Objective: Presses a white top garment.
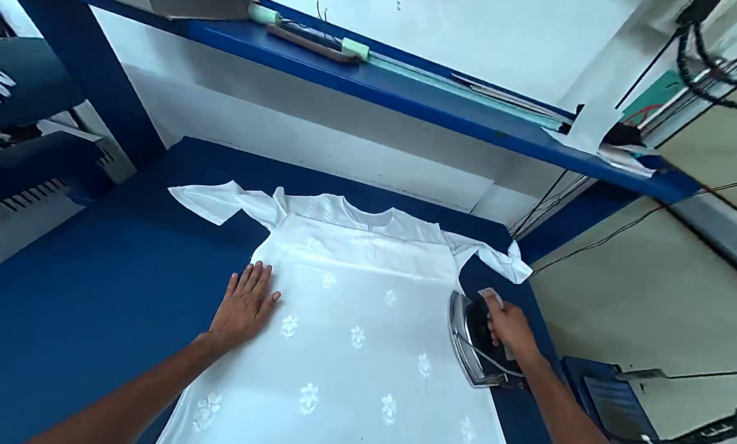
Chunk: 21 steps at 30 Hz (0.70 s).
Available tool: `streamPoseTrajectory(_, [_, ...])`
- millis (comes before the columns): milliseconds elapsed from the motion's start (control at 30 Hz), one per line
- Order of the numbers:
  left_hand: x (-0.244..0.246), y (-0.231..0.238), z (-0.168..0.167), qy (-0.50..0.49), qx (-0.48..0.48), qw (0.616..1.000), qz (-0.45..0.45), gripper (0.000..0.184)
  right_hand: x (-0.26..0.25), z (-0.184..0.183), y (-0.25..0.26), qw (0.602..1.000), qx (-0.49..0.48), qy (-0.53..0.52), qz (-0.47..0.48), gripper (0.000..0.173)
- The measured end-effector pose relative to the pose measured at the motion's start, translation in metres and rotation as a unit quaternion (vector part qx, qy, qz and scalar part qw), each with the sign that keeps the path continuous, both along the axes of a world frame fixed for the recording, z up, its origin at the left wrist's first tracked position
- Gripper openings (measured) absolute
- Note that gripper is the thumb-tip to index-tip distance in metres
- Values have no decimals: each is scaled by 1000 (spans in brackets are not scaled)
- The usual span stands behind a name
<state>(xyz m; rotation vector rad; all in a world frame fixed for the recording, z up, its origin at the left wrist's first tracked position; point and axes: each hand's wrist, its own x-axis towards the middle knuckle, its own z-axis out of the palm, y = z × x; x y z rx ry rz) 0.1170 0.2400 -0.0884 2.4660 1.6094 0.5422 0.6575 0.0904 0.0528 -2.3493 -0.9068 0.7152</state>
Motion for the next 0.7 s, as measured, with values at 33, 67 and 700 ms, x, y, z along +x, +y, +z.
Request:
streamPoseTrajectory(33, [2,-10,5,-18,10,1000,-5,81,2,0,-2,1000,5,20,19,61])
streamPoseTrajectory(67, [2,-24,14,-26,10,999,-22,80,3,0,-6,997,7,44,56,58])
streamPoseTrajectory(700, [-126,-137,2,-33,-36,999,6,80,-389,20,78,843,-40,81,530,64])
